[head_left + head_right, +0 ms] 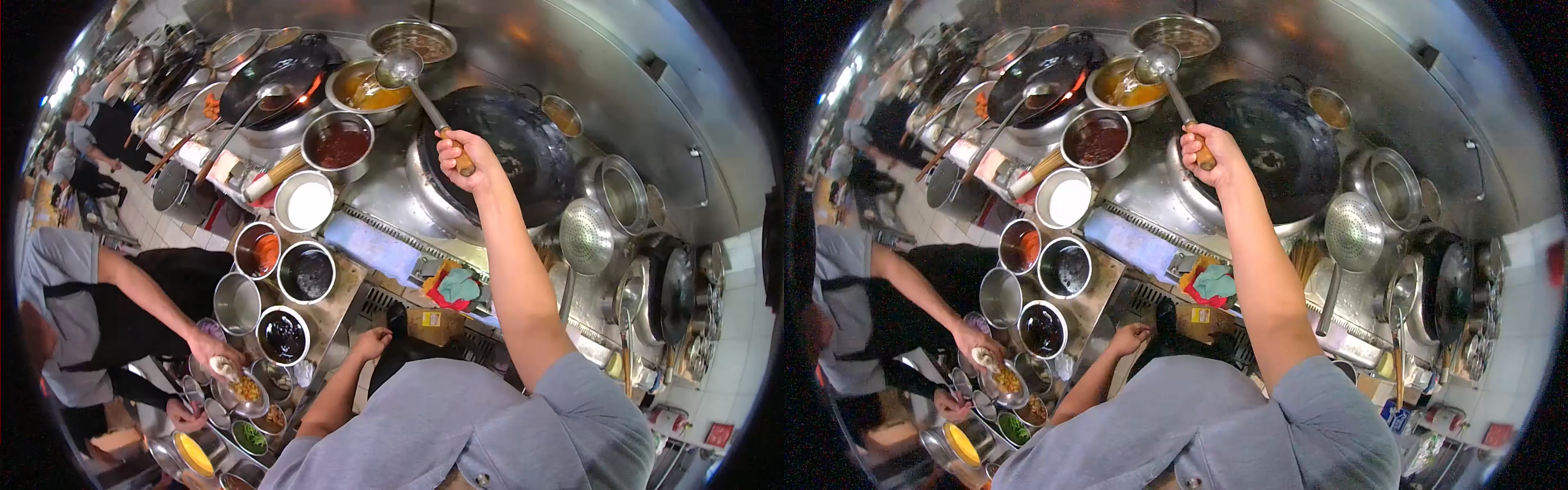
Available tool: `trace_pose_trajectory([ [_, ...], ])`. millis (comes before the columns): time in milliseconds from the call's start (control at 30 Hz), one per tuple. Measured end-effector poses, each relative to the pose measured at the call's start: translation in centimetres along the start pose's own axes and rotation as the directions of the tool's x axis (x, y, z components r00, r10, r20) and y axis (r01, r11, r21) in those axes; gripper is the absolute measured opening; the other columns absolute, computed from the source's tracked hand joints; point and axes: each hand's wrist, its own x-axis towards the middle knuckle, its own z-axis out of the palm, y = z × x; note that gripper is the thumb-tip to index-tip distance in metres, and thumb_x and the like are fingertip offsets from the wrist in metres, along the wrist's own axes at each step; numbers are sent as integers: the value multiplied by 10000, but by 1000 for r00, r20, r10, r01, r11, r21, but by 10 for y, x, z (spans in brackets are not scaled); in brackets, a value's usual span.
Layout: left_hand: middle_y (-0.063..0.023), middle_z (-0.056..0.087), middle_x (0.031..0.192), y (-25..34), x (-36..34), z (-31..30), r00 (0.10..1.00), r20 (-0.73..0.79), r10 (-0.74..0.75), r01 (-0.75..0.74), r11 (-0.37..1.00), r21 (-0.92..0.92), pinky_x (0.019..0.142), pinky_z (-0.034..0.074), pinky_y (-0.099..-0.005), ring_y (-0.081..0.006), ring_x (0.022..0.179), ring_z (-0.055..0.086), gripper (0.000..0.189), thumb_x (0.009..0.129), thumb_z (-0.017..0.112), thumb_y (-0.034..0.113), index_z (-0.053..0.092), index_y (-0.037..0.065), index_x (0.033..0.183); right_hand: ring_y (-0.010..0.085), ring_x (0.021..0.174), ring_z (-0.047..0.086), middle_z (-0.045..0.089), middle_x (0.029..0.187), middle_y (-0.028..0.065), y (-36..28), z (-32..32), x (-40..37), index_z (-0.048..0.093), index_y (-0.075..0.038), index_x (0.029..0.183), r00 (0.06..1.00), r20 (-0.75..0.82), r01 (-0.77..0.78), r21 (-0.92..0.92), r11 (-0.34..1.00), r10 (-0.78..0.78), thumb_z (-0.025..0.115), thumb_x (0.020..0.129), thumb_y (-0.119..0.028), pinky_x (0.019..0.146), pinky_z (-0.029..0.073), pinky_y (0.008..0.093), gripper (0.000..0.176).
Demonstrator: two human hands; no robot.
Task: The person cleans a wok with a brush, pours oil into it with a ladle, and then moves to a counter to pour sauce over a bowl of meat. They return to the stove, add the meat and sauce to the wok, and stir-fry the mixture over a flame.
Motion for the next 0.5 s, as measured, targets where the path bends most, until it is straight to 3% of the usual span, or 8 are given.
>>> trace_pose_trajectory([
  [167, -118, 670, 1004, -8, 29, 9, 991, 107, 76, -80, 996, 40, 818, 496, -353, -261, 934, 643, 279, 850, 588, 298, 652, 107, 1043, 58, 464, 435, 478, 652, -2, -17, -29, -66, 507, -67, 940, 982, 48, 177, 61, 982, -181, 485, 915, -133, 412, 369, 225, 74],
  [233, -121, 669, 1001, -18, 52, 20, 981, 151, 122, -127, 991, 27, 822, 496, -352, -261, 939, 642, 278, 850, 584, 303, 655, 107, 1035, 56, 463, 430, 471, 659, -5, -18, -50, -105, 525, -57, 1004, 976, 89, 181, 170, 969, -198, 474, 923, -135, 411, 368, 223, 123],
  [300, -121, 670, 986, -22, 68, 30, 972, 203, 117, -126, 992, 32, 820, 499, -366, -274, 923, 642, 277, 844, 574, 306, 656, 106, 1017, 53, 457, 421, 464, 664, -8, -5, -66, -150, 522, -55, 1076, 955, 225, 98, 384, 918, -196, 466, 928, -143, 409, 370, 224, 182],
  [333, -121, 670, 986, -9, 69, 32, 969, 215, 123, -134, 990, 36, 820, 499, -366, -274, 923, 642, 277, 844, 574, 306, 656, 106, 1017, 54, 453, 414, 462, 667, -8, 5, -73, -172, 510, -63, 1109, 960, 167, 149, 385, 911, -227, 463, 926, -141, 403, 366, 227, 204],
  [400, -110, 674, 948, 37, 62, 32, 958, 241, 157, -235, 911, 340, 817, 501, -376, -270, 931, 632, 265, 827, 565, 287, 661, 98, 987, 55, 450, 408, 459, 671, -7, 29, -81, -212, 498, -71, 1143, 961, 103, 201, 383, 901, -258, 461, 925, -139, 398, 362, 230, 231],
  [433, -110, 674, 948, 51, 63, 39, 955, 250, 157, -238, 910, 339, 817, 501, -376, -270, 931, 632, 265, 827, 565, 287, 661, 98, 987, 56, 447, 402, 456, 674, -7, 41, -82, -230, 487, -80, 1153, 956, -98, 288, 137, 948, -276, 457, 925, -137, 392, 355, 232, 237],
  [467, -103, 666, 975, 64, 64, 47, 901, 287, 326, -423, 807, 412, 814, 503, -382, -272, 938, 626, 279, 815, 565, 279, 656, 87, 996, 57, 445, 397, 452, 677, -7, 45, -83, -239, 475, -89, 1163, 900, -286, 305, -127, 944, -329, 453, 925, -134, 385, 348, 233, 244],
  [500, -95, 657, 1002, 72, 66, 56, 810, 340, 478, -587, 661, 468, 811, 505, -388, -273, 945, 620, 294, 802, 565, 271, 650, 77, 1005, 57, 445, 397, 452, 677, -7, 44, -83, -243, 475, -89, 1163, 895, -298, 307, -126, 943, -332, 453, 925, -134, 385, 348, 233, 244],
])
